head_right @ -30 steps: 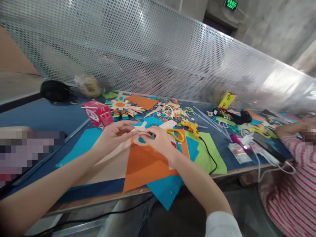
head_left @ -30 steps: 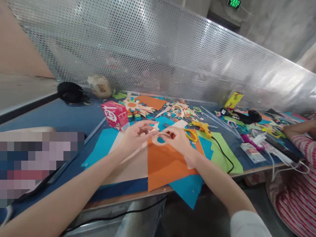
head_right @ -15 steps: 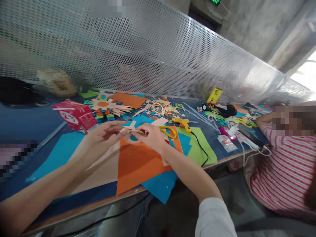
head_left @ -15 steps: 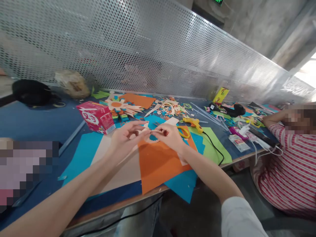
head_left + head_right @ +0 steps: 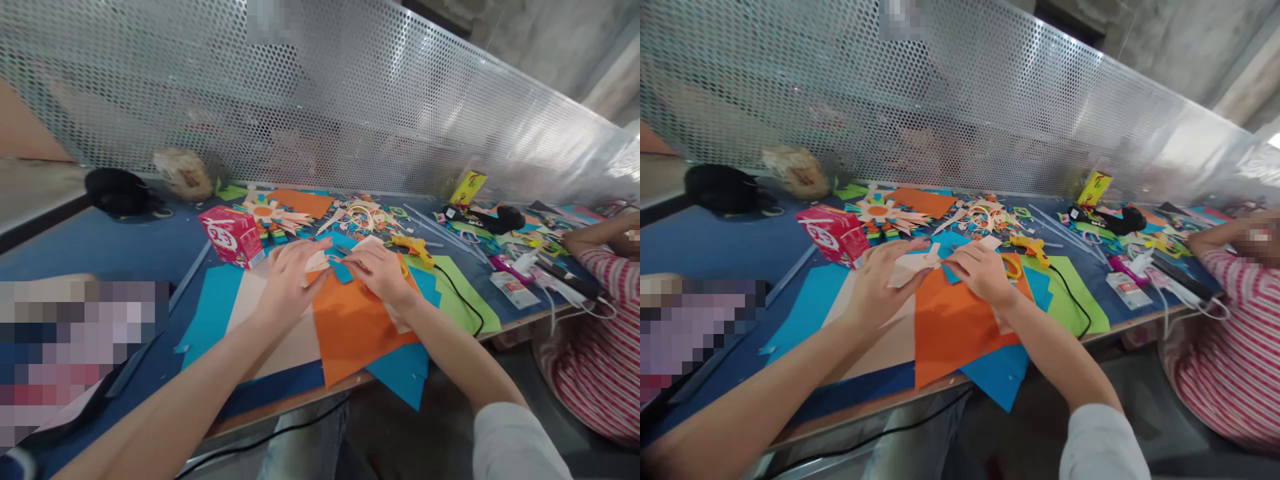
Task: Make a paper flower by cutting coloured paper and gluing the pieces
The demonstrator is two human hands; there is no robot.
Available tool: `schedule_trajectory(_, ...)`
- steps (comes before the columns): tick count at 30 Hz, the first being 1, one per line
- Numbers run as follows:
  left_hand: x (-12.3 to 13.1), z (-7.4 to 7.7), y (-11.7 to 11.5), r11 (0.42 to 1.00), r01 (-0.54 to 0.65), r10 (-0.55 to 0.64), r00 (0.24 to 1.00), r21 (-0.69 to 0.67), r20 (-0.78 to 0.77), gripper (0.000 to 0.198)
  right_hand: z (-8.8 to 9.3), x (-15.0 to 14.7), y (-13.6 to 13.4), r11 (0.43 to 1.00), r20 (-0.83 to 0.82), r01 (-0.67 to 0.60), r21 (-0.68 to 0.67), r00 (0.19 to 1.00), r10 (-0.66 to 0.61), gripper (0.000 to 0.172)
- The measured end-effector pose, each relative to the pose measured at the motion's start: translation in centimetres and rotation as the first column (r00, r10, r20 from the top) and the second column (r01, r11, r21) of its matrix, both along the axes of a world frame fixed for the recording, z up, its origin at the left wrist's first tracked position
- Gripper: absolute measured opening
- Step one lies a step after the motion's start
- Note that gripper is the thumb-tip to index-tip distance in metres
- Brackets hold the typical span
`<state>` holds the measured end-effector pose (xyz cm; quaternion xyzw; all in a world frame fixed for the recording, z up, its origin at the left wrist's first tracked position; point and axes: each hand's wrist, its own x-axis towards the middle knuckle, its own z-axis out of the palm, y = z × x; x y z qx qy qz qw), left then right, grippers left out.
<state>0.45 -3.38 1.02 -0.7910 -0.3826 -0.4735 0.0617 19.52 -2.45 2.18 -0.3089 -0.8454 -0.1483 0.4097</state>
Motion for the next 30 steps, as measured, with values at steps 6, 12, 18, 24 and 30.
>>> schedule_trajectory(6,-0.1,0.1,0.1,0.999,0.004,-0.006,1.000,0.052,0.027,0.026,-0.1,0.5,0.1,0.984,0.169,-0.008,0.180,0.985,-0.023,0.015)
schedule_trajectory(12,-0.6,0.8,0.2,0.999,-0.028,0.030,0.994,-0.019,0.104,0.018,-0.3,0.0,0.4,0.987,-0.143,-0.004,-0.158,0.990,-0.019,0.019)
schedule_trajectory(18,-1.9,1.1,1.7,0.869,0.063,-0.038,0.997,-0.491,0.061,0.036,-0.6,0.2,1.3,0.843,-0.344,-0.006,-0.538,0.914,-0.213,0.021)
schedule_trajectory(24,-3.5,0.2,2.6,0.767,0.133,-0.310,0.933,-0.627,-0.182,0.059,-0.7,0.7,2.0,0.833,-0.362,0.001,-0.554,0.900,-0.242,0.019)
schedule_trajectory(30,-4.9,-1.1,4.1,0.821,-0.082,-0.063,0.971,-0.565,-0.232,0.050,-0.5,1.1,2.0,0.725,-0.307,-0.087,-0.683,0.935,-0.178,0.018)
